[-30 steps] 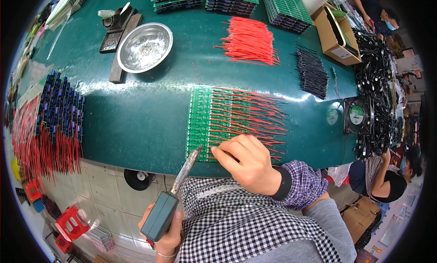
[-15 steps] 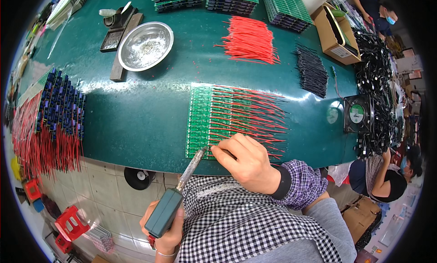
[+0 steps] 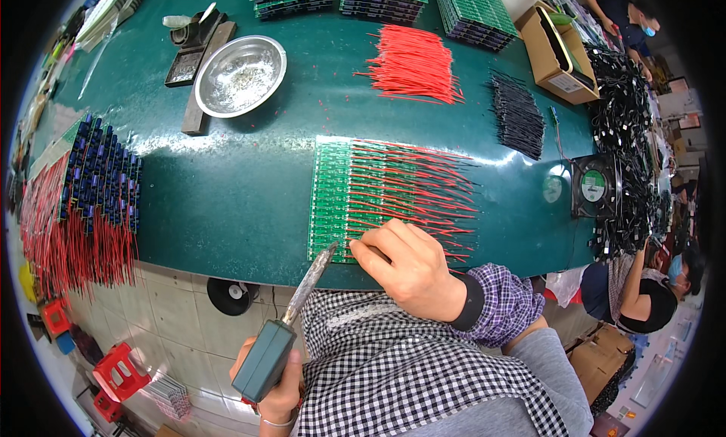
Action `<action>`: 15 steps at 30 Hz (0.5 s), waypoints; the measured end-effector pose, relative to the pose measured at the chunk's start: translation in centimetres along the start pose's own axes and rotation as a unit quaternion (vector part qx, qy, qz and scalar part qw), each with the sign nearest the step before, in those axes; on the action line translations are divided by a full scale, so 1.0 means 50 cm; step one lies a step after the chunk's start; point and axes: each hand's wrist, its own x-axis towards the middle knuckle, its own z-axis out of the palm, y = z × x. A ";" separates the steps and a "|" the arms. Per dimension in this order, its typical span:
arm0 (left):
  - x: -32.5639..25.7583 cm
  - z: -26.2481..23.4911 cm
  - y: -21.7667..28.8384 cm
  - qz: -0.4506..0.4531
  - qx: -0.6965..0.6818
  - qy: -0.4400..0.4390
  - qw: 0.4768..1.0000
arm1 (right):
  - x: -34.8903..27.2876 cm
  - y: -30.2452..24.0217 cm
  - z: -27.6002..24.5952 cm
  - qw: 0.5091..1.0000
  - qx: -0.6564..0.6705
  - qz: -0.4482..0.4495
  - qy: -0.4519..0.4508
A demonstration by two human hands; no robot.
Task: The person positions wires on a circuit board panel, solders the wires to the board using a soldering tool, and places the assembled board panel onto a stack.
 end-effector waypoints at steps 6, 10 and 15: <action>-0.003 0.000 0.002 -0.008 -0.014 0.002 1.000 | 0.001 0.000 0.001 1.000 -0.011 -0.005 0.003; -0.007 0.006 -0.001 0.007 -0.024 0.024 0.999 | 0.001 -0.001 0.004 1.000 -0.015 -0.006 0.015; -0.009 0.006 -0.001 0.012 -0.024 0.025 0.999 | -0.004 -0.009 -0.003 0.999 -0.006 -0.004 0.034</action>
